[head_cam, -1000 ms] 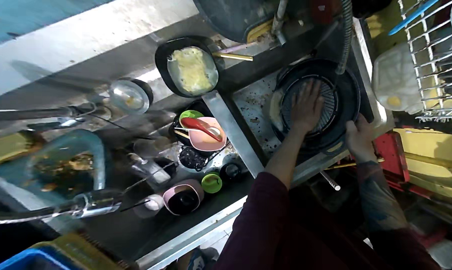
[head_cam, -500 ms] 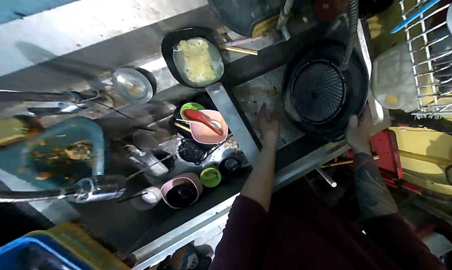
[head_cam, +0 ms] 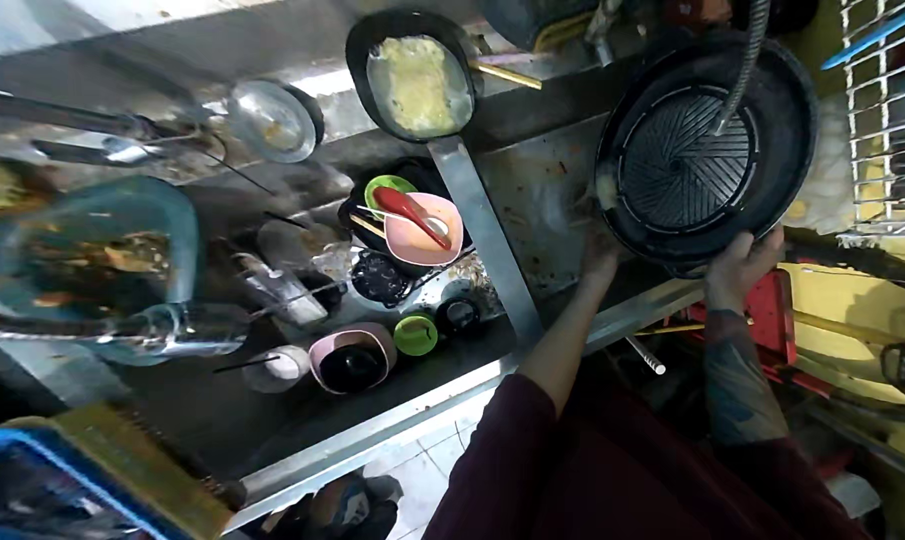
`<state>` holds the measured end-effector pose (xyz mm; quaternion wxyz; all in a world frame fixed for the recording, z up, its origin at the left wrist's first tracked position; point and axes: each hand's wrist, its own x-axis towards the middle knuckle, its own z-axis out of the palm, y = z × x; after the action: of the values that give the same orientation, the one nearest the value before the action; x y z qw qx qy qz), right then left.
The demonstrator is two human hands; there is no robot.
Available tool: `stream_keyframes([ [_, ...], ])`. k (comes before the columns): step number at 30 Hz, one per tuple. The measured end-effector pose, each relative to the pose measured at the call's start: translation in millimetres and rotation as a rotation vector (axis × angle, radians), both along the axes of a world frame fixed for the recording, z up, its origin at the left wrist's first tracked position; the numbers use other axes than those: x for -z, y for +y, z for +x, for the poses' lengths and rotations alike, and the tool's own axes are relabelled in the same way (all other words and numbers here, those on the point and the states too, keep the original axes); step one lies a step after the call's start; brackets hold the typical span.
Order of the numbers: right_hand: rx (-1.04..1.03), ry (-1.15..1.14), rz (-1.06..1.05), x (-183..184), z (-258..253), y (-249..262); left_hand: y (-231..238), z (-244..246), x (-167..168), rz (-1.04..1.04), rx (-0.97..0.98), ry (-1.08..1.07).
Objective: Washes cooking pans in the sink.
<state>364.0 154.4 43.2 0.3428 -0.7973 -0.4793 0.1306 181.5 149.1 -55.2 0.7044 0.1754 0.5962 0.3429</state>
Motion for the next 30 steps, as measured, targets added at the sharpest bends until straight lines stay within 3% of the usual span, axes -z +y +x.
stream_keyframes([
  [15, -0.053, -0.175, 0.028, -12, 6, -1, 43, 26, 4, -0.015, -0.020, -0.274],
  [22, -0.026, -0.166, -0.052, -19, 3, -7, 58, 13, 17, -0.019, -0.056, -0.162],
  [26, -0.147, -0.146, -0.181, -43, 11, -9, 51, -6, 31, 0.028, 0.078, -0.002],
  [30, -0.232, 0.016, -0.314, -57, 29, -2, 48, -26, 37, 0.070, 0.217, 0.185],
])
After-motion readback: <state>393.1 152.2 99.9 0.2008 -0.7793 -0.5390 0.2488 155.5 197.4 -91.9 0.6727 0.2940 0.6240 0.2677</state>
